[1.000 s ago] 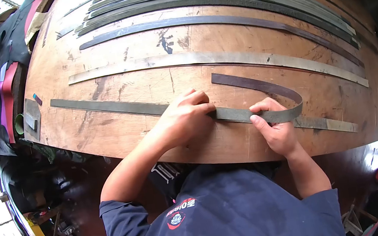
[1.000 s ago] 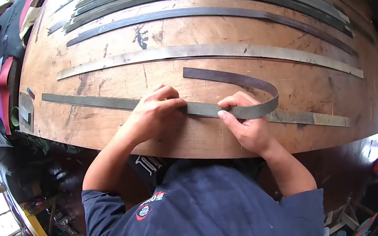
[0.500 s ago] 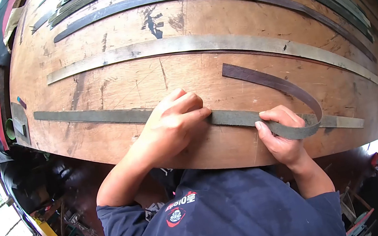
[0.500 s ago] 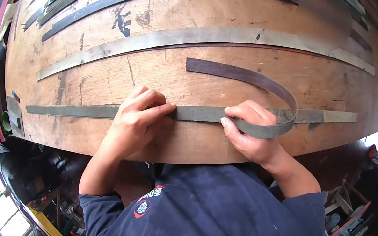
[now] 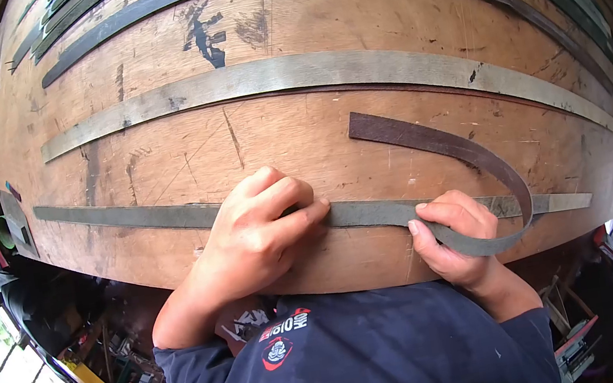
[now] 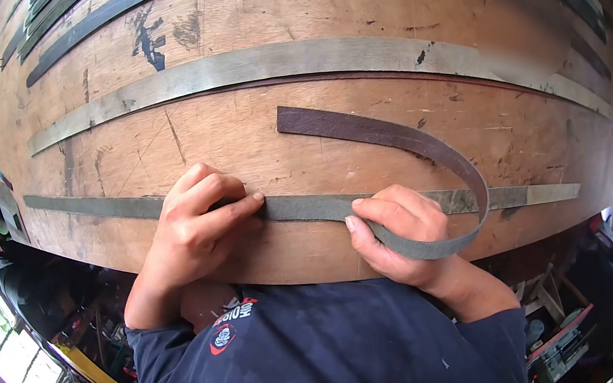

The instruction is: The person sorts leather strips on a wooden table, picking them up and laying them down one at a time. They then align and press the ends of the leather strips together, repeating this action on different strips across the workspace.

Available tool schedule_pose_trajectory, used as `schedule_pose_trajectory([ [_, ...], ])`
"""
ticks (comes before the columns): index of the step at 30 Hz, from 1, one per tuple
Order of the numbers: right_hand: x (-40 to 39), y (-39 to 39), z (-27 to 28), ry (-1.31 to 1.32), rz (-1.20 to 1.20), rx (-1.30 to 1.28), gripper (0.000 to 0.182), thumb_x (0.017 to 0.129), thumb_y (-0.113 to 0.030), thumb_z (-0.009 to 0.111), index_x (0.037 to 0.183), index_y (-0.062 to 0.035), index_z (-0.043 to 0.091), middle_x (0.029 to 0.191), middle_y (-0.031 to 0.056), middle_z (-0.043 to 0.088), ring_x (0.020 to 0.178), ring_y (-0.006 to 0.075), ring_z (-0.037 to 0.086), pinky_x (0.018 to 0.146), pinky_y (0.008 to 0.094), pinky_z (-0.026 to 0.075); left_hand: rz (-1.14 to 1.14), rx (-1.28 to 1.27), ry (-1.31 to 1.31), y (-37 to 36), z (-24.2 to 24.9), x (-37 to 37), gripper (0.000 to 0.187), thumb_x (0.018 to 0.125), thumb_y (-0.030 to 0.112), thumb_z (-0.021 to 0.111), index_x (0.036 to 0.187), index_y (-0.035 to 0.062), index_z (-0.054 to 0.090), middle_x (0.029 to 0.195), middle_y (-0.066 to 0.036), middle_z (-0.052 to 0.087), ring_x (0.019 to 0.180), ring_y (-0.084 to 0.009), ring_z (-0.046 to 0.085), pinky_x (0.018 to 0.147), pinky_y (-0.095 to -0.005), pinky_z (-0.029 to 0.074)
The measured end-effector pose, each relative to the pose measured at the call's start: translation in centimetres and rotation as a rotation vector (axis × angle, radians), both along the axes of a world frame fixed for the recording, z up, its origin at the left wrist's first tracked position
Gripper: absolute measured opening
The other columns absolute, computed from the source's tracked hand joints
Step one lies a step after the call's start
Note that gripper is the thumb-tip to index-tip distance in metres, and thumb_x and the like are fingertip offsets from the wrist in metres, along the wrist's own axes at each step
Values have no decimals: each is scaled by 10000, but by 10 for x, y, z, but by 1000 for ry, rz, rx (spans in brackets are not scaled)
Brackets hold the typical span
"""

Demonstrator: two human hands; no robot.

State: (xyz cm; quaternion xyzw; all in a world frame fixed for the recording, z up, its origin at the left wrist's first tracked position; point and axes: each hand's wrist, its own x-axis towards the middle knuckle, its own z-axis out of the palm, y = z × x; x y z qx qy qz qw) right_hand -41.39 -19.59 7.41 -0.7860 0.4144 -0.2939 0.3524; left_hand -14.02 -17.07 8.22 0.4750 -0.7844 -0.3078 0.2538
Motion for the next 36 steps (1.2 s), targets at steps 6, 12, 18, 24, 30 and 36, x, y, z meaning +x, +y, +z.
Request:
schedule_pose_trajectory([
  [6,1,-2,3,17,8,-2,182,707,3,757,862,-27,667,731,101,635,572,233,621,509,327,495,2,-2,7,0,2,-1,349,621,43,766,963,36,701,876,-66,599,770,-251,555,669,-367,474],
  [12,1,0,1,1,37,16,199,738,37,733,912,-3,645,720,123,631,577,226,614,514,319,479,34,-25,6,2,1,-3,367,604,39,795,961,34,712,883,-69,606,785,-252,571,679,-372,479],
  [18,4,1,0,-12,-9,-8,168,720,24,735,867,-16,662,714,100,619,558,233,610,500,332,476,54,-54,-28,7,4,-7,364,610,45,788,965,24,709,894,-76,603,792,-262,570,698,-383,482],
  [24,3,2,-1,-25,-19,-21,164,728,28,728,869,-14,656,712,104,618,561,237,612,502,332,476,67,-60,-50,10,3,-7,365,623,52,782,978,17,706,903,-86,606,799,-269,571,714,-394,484],
  [30,5,2,-1,-13,-22,-31,162,733,30,724,872,-15,653,706,100,608,551,233,599,495,335,469,58,-64,-74,10,6,-8,367,621,44,775,980,18,703,905,-86,606,807,-271,576,713,-394,488],
  [36,6,3,-2,-12,-27,-27,151,737,28,722,861,-17,649,707,98,605,556,235,597,502,343,468,14,-111,-182,7,12,-25,399,621,86,778,1000,20,670,909,-85,590,804,-262,579,679,-386,476],
])
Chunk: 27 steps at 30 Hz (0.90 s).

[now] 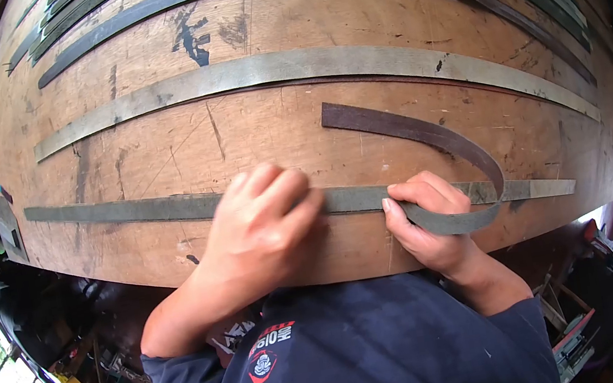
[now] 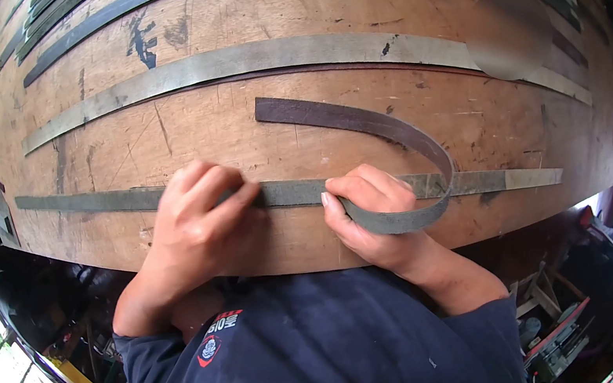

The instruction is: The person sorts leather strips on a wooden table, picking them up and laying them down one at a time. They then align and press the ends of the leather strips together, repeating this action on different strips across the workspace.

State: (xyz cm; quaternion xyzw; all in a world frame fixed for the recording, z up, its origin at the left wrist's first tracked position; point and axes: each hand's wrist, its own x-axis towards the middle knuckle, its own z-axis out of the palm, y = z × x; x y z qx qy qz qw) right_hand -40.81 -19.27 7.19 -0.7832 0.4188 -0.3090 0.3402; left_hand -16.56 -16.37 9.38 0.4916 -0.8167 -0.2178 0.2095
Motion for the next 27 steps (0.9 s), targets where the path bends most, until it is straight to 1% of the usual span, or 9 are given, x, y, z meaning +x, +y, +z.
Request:
schedule_pose_trajectory([
  [3,1,0,1,41,7,-25,148,739,25,723,857,-24,648,714,98,607,563,243,598,515,346,473,-69,-88,70,-7,-8,-26,379,656,146,767,997,24,657,876,-72,557,779,-241,554,650,-361,453],
  [9,-4,2,3,23,1,-26,148,750,14,726,878,-33,666,723,106,608,571,243,590,528,347,475,-160,-118,75,-14,-20,-37,308,643,109,721,931,17,662,831,-66,538,740,-230,531,626,-349,447],
  [12,-18,-4,6,-175,2,40,134,769,5,731,888,-22,675,745,107,618,595,215,591,541,323,465,-133,-156,102,-11,-18,-38,316,609,95,702,912,12,662,797,-65,525,725,-229,530,610,-350,445],
  [13,-25,-4,3,-283,-35,110,123,779,7,727,887,-9,669,749,98,618,630,201,590,569,308,459,-149,-121,64,-11,-15,-36,288,650,124,657,916,12,652,834,-70,520,779,-233,526,649,-348,451],
  [14,-32,-5,4,-279,-69,59,113,789,11,722,886,0,665,752,95,617,643,194,583,586,302,458,-165,-87,26,-10,-14,-36,270,691,152,612,919,12,643,871,-75,514,833,-236,522,688,-346,458],
  [15,-39,-7,5,-274,-104,11,103,800,14,717,886,9,661,756,93,616,657,186,577,603,297,457,-166,-95,27,-11,-15,-35,270,691,152,612,919,12,643,871,-75,514,833,-236,522,688,-346,458],
  [17,-55,-9,13,-239,-160,50,93,815,22,712,891,16,658,767,89,618,669,174,568,623,293,456,-161,-156,89,-11,-20,-34,331,593,97,703,909,5,669,778,-67,517,707,-231,524,608,-348,451],
  [23,-88,-8,8,-72,-205,14,114,815,5,733,899,21,658,749,94,628,664,171,584,615,282,466,-143,-141,61,-11,-17,-29,273,637,87,723,896,13,674,795,-69,539,719,-237,546,625,-358,476],
  [27,-92,-9,6,-8,-135,-66,142,787,-5,761,871,5,648,742,112,651,641,195,614,593,293,486,-123,-107,27,-11,-12,-30,256,665,64,730,912,23,678,818,-71,559,738,-245,563,642,-368,488],
])
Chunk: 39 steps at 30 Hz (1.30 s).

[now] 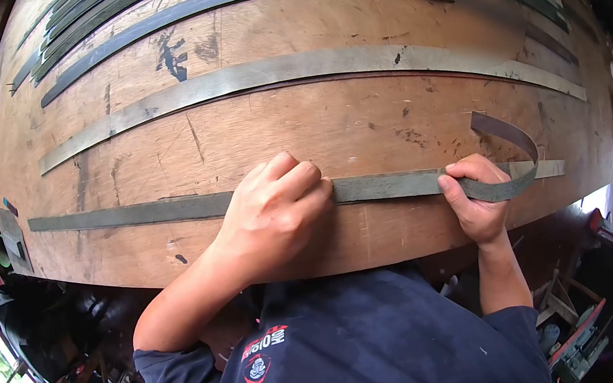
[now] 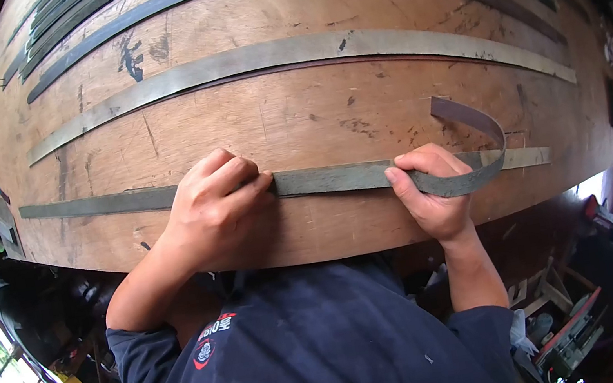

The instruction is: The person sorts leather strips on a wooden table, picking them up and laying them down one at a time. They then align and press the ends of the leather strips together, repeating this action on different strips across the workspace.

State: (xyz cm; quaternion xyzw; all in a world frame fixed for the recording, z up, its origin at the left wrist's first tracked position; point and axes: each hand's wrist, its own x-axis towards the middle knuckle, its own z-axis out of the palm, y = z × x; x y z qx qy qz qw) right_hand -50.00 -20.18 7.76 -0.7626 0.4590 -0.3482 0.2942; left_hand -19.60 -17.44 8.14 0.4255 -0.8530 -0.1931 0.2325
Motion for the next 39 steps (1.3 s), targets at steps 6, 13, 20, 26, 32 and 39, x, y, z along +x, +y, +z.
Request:
schedule_pose_trajectory([
  [6,-1,-3,-2,24,46,-51,185,742,-11,792,844,-13,638,721,122,654,597,224,629,547,304,491,70,82,-1,2,3,-6,331,670,56,754,990,34,672,860,-76,582,750,-251,568,662,-371,487],
  [13,-1,-6,-5,9,72,-37,200,721,1,800,845,-13,644,714,125,654,570,215,629,522,301,491,176,109,36,8,4,-19,376,651,81,790,1010,52,680,932,-84,597,817,-263,548,717,-396,433],
  [20,-1,-6,-4,4,54,-4,187,725,7,796,835,-12,646,705,119,651,561,207,629,510,298,489,178,16,59,7,-4,-30,401,643,95,806,1025,54,691,932,-65,603,794,-248,539,684,-390,403],
  [26,0,-6,-5,5,33,-25,182,726,17,791,829,-13,644,702,113,648,549,207,624,505,301,488,151,-28,75,3,-7,-30,361,643,95,795,987,47,699,889,-60,605,755,-238,542,646,-379,388],
  [32,3,-5,-5,41,25,-47,170,727,26,782,818,-20,645,685,100,635,545,206,617,492,303,478,139,-36,88,2,-8,-29,344,647,93,790,975,42,701,873,-56,607,740,-234,544,636,-374,387],
  [39,5,-6,-5,45,11,-40,145,726,26,775,784,-24,653,680,90,629,540,202,606,488,302,469,115,-47,48,2,-9,-26,343,643,123,760,967,36,690,926,-41,604,802,-214,552,685,-361,406],
])
